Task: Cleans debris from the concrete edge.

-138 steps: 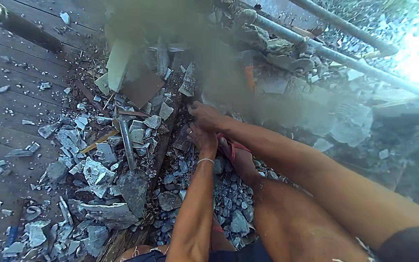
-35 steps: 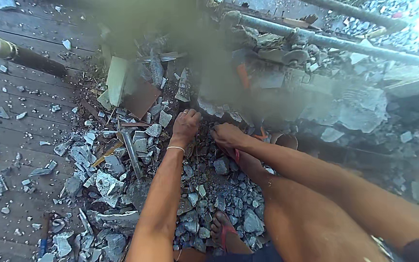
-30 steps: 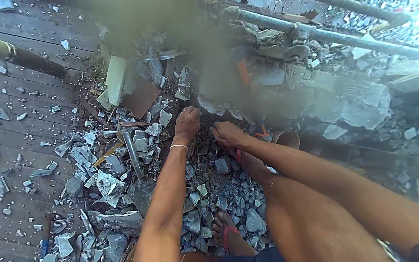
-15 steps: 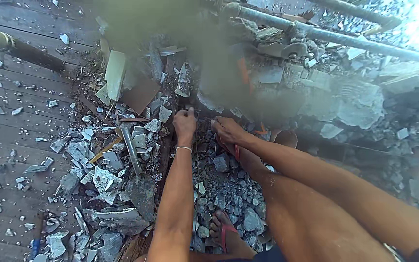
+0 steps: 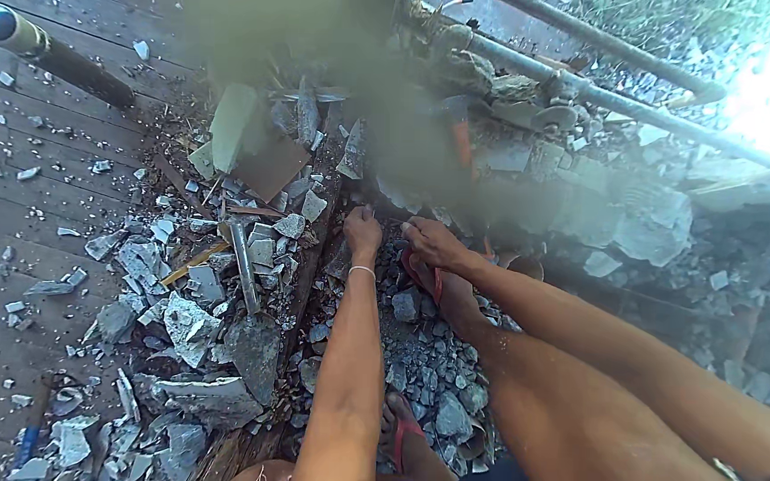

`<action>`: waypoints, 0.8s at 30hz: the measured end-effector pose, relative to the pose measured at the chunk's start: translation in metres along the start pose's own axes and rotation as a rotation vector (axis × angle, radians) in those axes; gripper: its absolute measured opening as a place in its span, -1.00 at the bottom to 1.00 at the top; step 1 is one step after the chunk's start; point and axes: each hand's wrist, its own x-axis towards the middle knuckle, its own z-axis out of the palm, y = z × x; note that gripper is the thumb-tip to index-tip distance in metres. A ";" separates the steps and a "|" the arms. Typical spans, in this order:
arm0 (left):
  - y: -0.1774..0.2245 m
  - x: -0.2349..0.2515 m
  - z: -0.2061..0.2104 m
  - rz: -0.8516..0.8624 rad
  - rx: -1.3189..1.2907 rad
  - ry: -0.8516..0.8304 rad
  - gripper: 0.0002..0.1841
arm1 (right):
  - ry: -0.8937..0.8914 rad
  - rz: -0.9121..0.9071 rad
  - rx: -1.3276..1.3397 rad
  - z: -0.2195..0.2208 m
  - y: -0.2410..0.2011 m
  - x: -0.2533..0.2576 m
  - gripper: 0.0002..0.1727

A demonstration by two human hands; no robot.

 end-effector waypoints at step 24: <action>-0.010 -0.004 -0.010 0.441 0.269 0.151 -0.76 | 0.228 -0.725 -0.609 -0.005 -0.021 0.058 -0.71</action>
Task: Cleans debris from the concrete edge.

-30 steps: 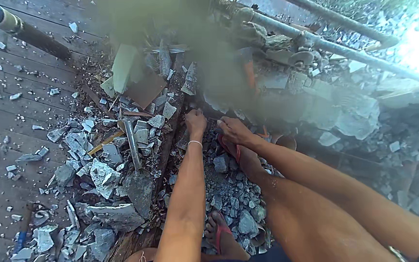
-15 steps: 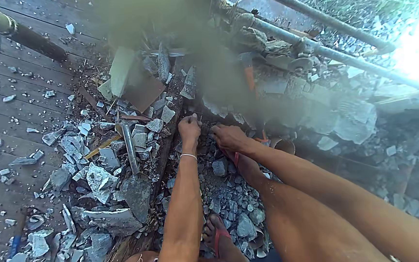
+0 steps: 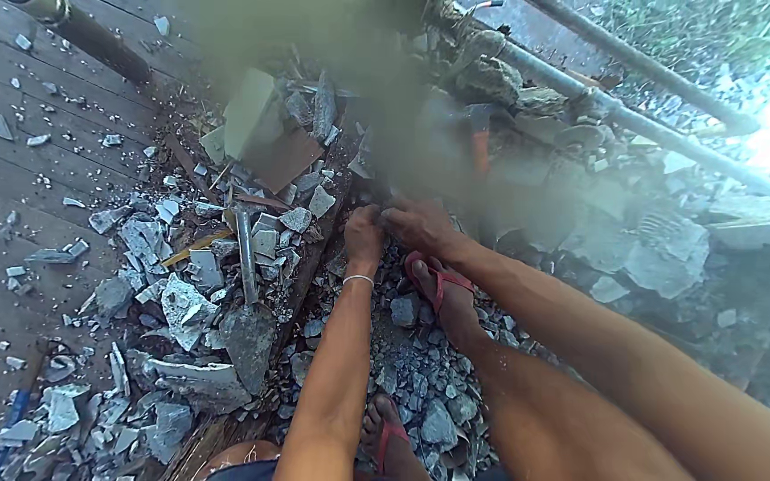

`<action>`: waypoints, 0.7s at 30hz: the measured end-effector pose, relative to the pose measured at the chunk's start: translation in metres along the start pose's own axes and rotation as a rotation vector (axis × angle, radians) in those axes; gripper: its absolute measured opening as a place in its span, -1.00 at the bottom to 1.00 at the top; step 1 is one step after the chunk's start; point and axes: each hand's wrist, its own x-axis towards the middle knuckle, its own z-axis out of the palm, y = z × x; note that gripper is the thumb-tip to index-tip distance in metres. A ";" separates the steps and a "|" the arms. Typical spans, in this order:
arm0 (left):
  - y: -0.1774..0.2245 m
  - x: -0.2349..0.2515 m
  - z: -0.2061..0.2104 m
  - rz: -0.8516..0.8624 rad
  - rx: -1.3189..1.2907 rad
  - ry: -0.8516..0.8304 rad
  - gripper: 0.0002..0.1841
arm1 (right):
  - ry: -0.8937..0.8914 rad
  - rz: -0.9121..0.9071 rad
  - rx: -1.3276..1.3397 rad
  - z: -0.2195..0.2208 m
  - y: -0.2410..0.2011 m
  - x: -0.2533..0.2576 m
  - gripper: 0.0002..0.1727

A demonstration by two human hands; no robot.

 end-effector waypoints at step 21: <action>-0.006 0.005 -0.021 -0.136 -0.107 -0.163 -0.76 | -0.003 -0.156 -0.258 0.031 0.000 -0.041 -0.85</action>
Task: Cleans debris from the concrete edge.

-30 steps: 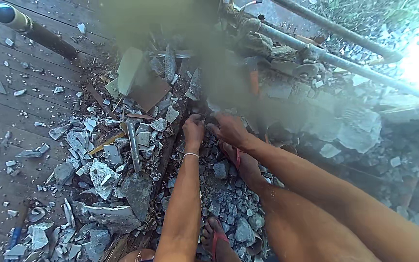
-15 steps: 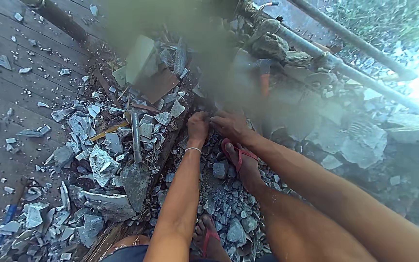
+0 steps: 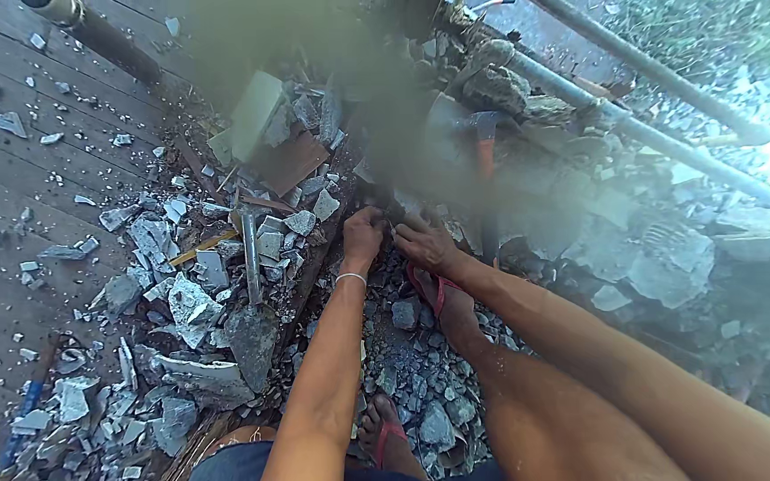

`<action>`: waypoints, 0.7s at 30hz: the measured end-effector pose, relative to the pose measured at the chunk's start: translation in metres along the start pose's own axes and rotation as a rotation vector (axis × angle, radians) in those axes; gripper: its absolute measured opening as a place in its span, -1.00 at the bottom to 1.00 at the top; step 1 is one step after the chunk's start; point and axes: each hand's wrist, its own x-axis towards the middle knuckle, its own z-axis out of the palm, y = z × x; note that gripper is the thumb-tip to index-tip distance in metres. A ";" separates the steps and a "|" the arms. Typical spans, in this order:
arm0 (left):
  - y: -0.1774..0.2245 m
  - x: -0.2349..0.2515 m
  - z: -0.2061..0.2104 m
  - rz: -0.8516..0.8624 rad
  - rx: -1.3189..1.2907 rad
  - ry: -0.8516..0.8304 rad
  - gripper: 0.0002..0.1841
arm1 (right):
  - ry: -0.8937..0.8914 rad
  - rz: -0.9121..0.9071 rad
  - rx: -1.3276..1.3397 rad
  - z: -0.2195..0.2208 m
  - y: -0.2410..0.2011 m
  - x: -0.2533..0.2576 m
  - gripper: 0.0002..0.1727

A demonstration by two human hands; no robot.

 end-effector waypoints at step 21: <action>0.040 -0.009 0.019 -0.440 -0.234 0.119 -0.55 | 0.057 0.618 0.030 -0.004 -0.001 0.016 -0.35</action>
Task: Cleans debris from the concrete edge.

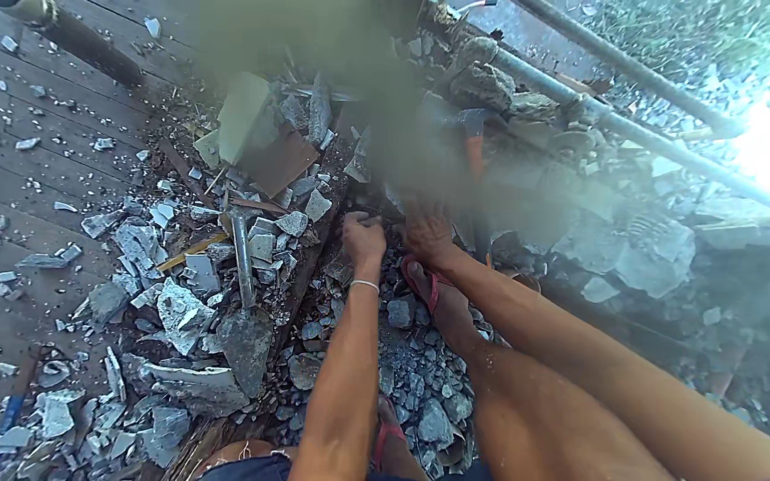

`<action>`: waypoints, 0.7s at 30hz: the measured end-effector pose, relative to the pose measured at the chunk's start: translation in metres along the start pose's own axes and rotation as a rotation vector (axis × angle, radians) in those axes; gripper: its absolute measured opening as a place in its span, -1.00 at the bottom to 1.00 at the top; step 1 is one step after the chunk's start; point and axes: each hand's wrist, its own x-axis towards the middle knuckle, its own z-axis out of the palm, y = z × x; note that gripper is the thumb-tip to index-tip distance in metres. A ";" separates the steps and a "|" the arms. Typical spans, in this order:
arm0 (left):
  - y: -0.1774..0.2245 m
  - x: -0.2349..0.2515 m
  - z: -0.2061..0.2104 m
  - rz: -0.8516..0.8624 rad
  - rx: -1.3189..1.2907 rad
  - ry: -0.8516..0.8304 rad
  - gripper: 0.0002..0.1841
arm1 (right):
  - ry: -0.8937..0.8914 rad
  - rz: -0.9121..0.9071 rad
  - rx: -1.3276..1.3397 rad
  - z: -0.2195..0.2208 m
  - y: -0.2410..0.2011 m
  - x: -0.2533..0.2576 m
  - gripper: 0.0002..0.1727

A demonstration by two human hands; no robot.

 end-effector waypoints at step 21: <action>-0.046 -0.027 0.016 -0.127 -0.389 0.178 -0.69 | -0.723 0.158 0.044 -0.021 -0.028 -0.013 -0.63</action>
